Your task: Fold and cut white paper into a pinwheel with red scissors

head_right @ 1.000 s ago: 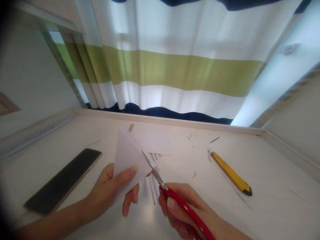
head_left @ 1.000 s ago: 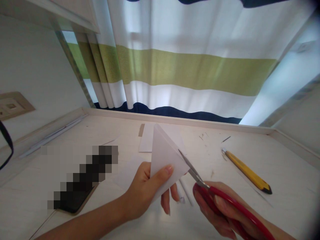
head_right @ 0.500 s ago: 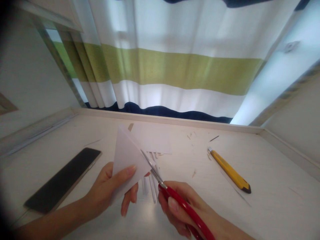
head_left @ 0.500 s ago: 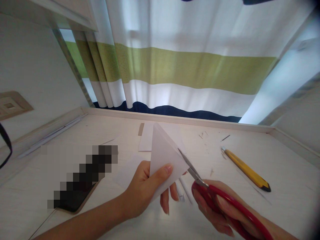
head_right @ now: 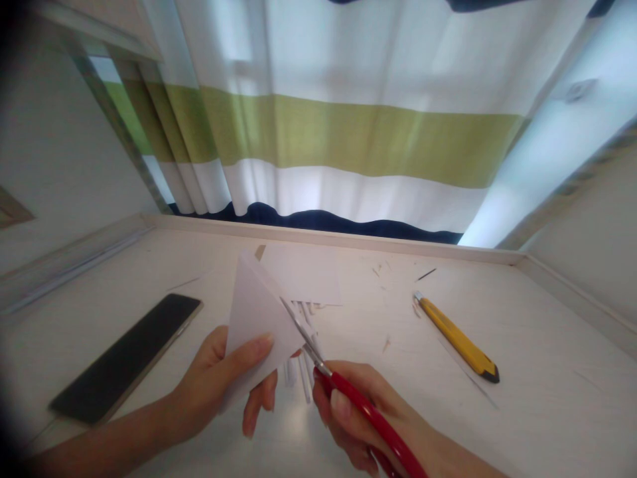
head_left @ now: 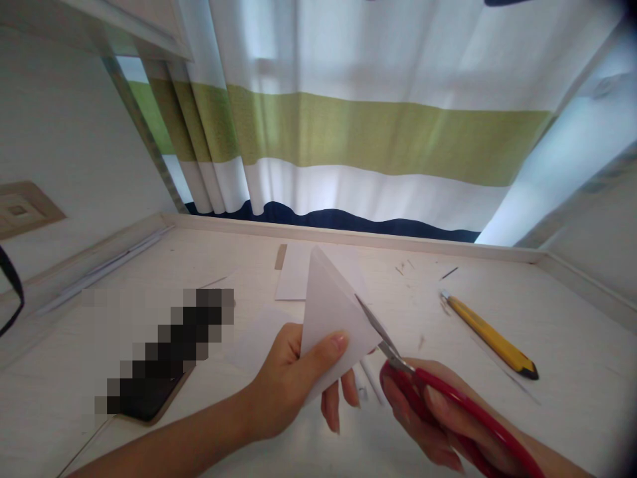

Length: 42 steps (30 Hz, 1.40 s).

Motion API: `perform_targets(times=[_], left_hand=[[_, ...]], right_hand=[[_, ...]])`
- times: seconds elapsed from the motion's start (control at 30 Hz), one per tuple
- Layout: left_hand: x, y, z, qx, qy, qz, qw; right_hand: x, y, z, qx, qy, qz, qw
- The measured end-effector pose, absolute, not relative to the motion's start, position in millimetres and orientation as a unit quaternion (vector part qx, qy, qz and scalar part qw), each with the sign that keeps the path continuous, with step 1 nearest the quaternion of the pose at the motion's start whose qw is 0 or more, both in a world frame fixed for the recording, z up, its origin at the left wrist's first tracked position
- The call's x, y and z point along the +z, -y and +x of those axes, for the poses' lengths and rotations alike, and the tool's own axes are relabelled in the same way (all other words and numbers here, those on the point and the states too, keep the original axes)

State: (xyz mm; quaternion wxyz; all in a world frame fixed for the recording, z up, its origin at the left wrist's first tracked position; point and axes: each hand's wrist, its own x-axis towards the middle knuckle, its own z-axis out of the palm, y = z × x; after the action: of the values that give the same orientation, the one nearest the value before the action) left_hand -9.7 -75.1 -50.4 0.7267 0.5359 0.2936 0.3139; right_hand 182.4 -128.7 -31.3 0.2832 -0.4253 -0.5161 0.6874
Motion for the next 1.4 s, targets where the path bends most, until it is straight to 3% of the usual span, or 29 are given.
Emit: perform_targets(times=[1.4], left_hand=[[-47.2,77.4,-8.5,0.314,-0.300,0.523,0.733]], right_hand=[[-53.8,129.3,187.6,0.729,0.453,-0.392,0.332]])
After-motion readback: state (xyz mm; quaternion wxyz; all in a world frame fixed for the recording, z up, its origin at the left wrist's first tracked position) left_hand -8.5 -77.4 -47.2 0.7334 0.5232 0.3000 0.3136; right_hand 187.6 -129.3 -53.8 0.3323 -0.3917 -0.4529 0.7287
